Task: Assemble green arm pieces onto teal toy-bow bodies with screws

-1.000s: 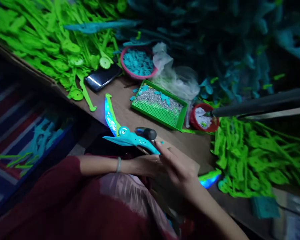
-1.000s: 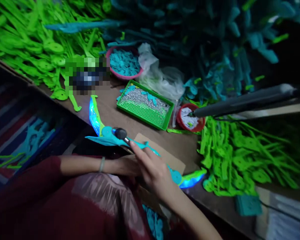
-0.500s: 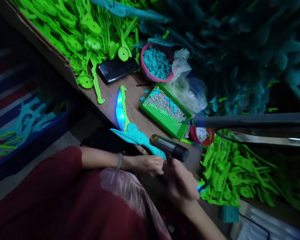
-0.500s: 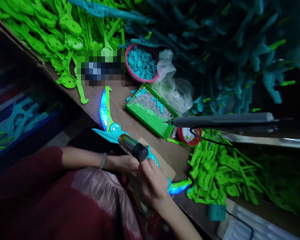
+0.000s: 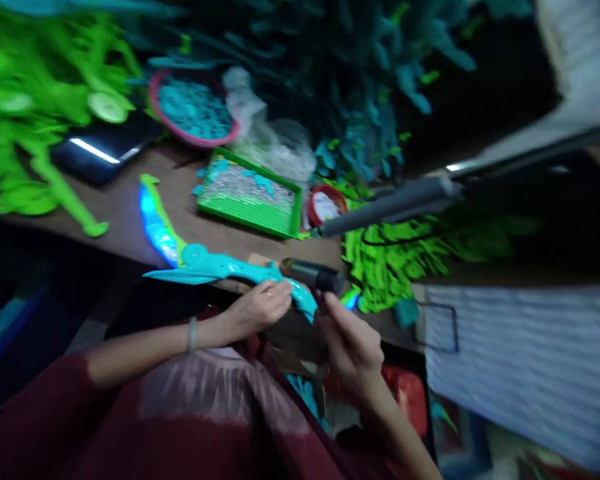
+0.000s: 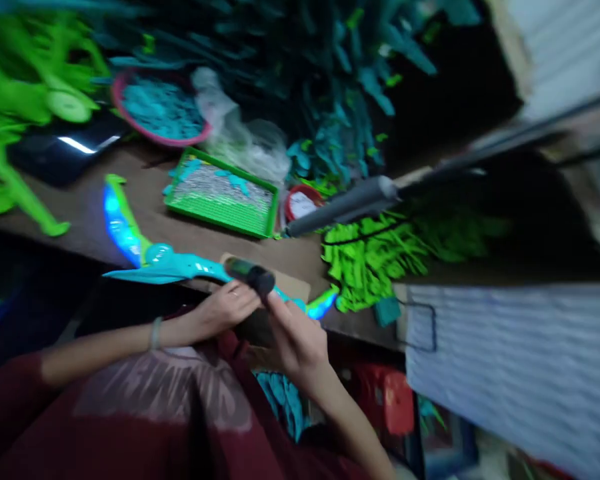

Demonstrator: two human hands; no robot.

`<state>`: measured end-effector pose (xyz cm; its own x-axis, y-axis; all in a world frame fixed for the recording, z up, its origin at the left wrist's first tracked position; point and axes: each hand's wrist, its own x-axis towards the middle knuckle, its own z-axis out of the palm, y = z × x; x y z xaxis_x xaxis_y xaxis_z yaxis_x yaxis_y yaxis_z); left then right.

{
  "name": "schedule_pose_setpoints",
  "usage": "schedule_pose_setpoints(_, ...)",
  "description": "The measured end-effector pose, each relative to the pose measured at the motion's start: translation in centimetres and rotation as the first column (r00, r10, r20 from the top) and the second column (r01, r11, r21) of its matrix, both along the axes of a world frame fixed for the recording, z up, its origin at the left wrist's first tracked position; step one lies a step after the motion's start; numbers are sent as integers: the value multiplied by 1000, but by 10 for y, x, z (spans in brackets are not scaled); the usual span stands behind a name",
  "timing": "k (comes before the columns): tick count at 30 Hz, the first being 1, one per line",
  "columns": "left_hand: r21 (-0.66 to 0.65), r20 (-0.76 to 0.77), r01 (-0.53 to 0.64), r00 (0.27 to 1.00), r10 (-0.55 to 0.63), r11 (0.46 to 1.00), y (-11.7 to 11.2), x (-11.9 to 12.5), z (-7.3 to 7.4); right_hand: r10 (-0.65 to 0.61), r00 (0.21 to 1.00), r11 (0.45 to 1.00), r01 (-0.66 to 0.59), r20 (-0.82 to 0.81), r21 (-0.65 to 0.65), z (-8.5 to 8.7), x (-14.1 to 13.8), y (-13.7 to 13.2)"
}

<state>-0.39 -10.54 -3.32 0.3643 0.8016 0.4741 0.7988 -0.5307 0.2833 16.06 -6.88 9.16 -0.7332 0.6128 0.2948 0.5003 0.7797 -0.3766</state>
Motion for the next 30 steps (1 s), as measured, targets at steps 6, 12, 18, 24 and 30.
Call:
schedule_pose_setpoints(6,-29,-51,2,999,-3,1000,16,4,16,-508,859,834,509,62,-214,-23,73,-23)
schedule_pose_setpoints(12,-110,-43,146,988,-151,983,37,6,15,-664,739,747,649,-116,-146,-29,82,-53)
schedule_pose_setpoints(18,-184,-208,213,946,-249,960,31,33,19,-722,690,690,714,-45,-120,-39,95,-62)
schedule_pose_setpoints(24,-233,-209,113,964,-164,966,25,57,23,-713,699,681,708,50,-184,-57,103,-67)
schedule_pose_setpoints(30,-185,-156,135,974,-165,973,32,65,12,-728,682,680,731,-69,50,-64,91,-95)
